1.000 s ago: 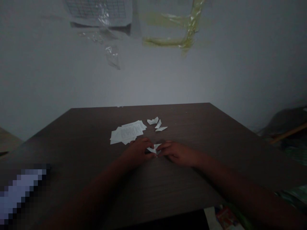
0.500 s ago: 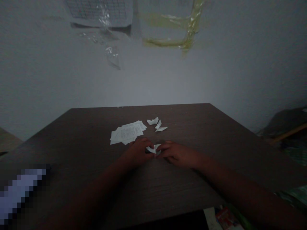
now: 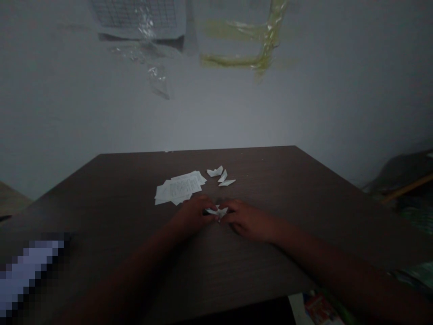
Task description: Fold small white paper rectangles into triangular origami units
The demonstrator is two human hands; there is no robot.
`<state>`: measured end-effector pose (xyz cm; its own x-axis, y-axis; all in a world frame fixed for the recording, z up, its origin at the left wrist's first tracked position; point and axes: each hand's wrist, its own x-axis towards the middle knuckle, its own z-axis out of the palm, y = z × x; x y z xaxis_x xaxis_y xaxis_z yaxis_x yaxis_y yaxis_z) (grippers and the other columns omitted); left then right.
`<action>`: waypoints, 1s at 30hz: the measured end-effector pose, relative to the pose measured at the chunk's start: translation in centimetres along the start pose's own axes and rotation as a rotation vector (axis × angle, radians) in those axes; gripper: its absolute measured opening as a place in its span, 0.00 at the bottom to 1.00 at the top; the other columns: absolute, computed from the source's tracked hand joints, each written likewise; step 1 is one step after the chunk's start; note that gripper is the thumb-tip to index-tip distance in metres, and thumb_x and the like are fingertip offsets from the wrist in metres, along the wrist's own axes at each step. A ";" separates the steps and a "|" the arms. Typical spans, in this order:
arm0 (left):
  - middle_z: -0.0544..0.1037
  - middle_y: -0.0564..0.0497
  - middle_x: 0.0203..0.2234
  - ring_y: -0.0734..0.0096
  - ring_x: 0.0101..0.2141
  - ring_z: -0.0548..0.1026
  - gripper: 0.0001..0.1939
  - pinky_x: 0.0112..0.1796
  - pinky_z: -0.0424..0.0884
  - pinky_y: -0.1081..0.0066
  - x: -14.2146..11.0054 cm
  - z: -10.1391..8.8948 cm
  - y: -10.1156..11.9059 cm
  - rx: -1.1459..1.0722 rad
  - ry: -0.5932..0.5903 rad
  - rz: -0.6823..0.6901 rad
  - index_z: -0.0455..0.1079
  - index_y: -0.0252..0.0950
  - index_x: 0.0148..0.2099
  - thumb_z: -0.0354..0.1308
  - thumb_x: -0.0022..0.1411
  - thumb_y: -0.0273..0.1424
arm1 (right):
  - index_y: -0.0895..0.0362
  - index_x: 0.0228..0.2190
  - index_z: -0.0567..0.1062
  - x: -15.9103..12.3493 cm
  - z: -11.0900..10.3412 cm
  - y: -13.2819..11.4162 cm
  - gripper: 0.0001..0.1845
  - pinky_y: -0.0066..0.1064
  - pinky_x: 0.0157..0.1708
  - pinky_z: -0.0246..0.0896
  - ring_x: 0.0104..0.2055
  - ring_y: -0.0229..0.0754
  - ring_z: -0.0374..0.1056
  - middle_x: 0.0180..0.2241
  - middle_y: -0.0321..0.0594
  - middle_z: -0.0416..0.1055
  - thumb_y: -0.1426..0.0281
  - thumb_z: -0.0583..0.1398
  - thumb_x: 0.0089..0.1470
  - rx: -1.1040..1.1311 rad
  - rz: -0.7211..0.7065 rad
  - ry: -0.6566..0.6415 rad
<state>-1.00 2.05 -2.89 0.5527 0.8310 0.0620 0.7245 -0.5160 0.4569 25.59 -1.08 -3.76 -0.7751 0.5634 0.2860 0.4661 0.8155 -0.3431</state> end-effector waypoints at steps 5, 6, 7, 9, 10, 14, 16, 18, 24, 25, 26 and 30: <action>0.88 0.47 0.57 0.51 0.58 0.85 0.11 0.63 0.77 0.55 0.0 -0.1 0.1 -0.008 -0.004 -0.016 0.89 0.44 0.53 0.74 0.70 0.34 | 0.52 0.54 0.88 -0.1 -0.4 -0.2 0.23 0.46 0.70 0.72 0.69 0.53 0.75 0.66 0.49 0.78 0.84 0.63 0.66 0.066 0.017 0.001; 0.88 0.47 0.56 0.51 0.57 0.85 0.10 0.63 0.77 0.56 0.0 -0.1 0.0 -0.017 0.000 -0.015 0.90 0.44 0.52 0.74 0.70 0.34 | 0.52 0.54 0.88 -0.1 -0.4 -0.2 0.23 0.46 0.70 0.71 0.69 0.53 0.74 0.66 0.49 0.78 0.84 0.63 0.66 0.073 0.008 -0.002; 0.88 0.47 0.55 0.51 0.57 0.86 0.10 0.63 0.77 0.56 0.0 -0.1 -0.1 -0.027 0.007 -0.011 0.90 0.44 0.51 0.74 0.69 0.34 | 0.53 0.54 0.88 -0.1 -0.4 -0.1 0.23 0.47 0.70 0.71 0.70 0.52 0.74 0.66 0.50 0.78 0.84 0.63 0.66 0.073 0.000 -0.006; 0.89 0.47 0.54 0.52 0.55 0.86 0.09 0.62 0.78 0.56 0.0 0.1 -0.3 -0.051 0.022 0.001 0.90 0.45 0.51 0.75 0.69 0.34 | 0.54 0.54 0.87 0.0 -0.3 0.0 0.22 0.49 0.71 0.70 0.69 0.52 0.74 0.67 0.50 0.78 0.83 0.62 0.67 0.065 -0.012 -0.020; 0.89 0.47 0.54 0.52 0.55 0.86 0.09 0.61 0.79 0.55 0.1 0.2 -0.4 -0.066 0.031 0.008 0.90 0.45 0.50 0.75 0.68 0.34 | 0.54 0.55 0.87 0.0 -0.3 0.1 0.22 0.50 0.71 0.70 0.69 0.53 0.74 0.67 0.51 0.78 0.83 0.62 0.68 0.062 -0.015 -0.027; 0.89 0.47 0.52 0.54 0.52 0.86 0.09 0.60 0.80 0.54 0.2 0.5 -0.8 -0.104 0.058 0.017 0.90 0.45 0.49 0.77 0.67 0.35 | 0.55 0.56 0.86 0.2 -0.3 0.1 0.22 0.53 0.70 0.71 0.67 0.54 0.76 0.65 0.52 0.80 0.83 0.61 0.68 0.057 -0.011 -0.051; 0.89 0.48 0.51 0.55 0.52 0.86 0.07 0.60 0.80 0.54 0.2 0.5 -0.8 -0.108 0.061 0.008 0.90 0.45 0.48 0.77 0.67 0.34 | 0.56 0.55 0.86 0.2 -0.4 -0.1 0.21 0.54 0.70 0.71 0.66 0.55 0.77 0.64 0.52 0.81 0.83 0.61 0.68 0.044 -0.013 -0.063; 0.89 0.48 0.50 0.55 0.52 0.86 0.07 0.60 0.79 0.55 0.2 0.4 -0.8 -0.110 0.060 -0.001 0.90 0.44 0.48 0.77 0.67 0.33 | 0.56 0.55 0.85 0.3 -0.5 -0.3 0.20 0.55 0.70 0.70 0.65 0.55 0.78 0.64 0.52 0.82 0.83 0.61 0.69 0.029 -0.021 -0.069; 0.89 0.48 0.50 0.54 0.51 0.85 0.10 0.59 0.80 0.56 0.2 0.2 -0.6 -0.117 0.064 -0.019 0.89 0.43 0.48 0.79 0.64 0.32 | 0.55 0.54 0.85 0.3 -0.5 -0.6 0.20 0.51 0.70 0.69 0.63 0.53 0.79 0.64 0.49 0.83 0.83 0.62 0.68 -0.014 -0.031 -0.052; 0.89 0.48 0.50 0.54 0.50 0.85 0.10 0.58 0.80 0.57 0.2 0.2 -0.6 -0.122 0.066 -0.022 0.88 0.43 0.48 0.78 0.64 0.32 | 0.55 0.55 0.84 0.2 -0.4 -0.5 0.20 0.51 0.70 0.69 0.64 0.52 0.79 0.64 0.50 0.83 0.83 0.62 0.68 -0.023 -0.038 -0.054; 0.88 0.48 0.49 0.55 0.49 0.85 0.10 0.56 0.81 0.58 0.1 0.2 -0.6 -0.127 0.071 -0.025 0.88 0.43 0.48 0.78 0.64 0.32 | 0.56 0.56 0.84 0.2 -0.3 -0.5 0.20 0.52 0.70 0.68 0.64 0.52 0.79 0.63 0.50 0.83 0.83 0.62 0.68 -0.031 -0.047 -0.056; 0.87 0.49 0.47 0.56 0.47 0.85 0.08 0.52 0.81 0.60 0.1 0.0 -0.5 -0.107 0.076 -0.020 0.86 0.42 0.45 0.77 0.64 0.33 | 0.55 0.58 0.83 0.1 -0.1 -0.4 0.22 0.54 0.71 0.67 0.65 0.51 0.78 0.63 0.52 0.83 0.83 0.61 0.69 -0.046 -0.058 -0.049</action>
<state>-1.32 2.37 -3.06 0.5026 0.8566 0.1170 0.6849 -0.4771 0.5507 25.36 -1.29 -3.52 -0.8211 0.5085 0.2594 0.4377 0.8525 -0.2859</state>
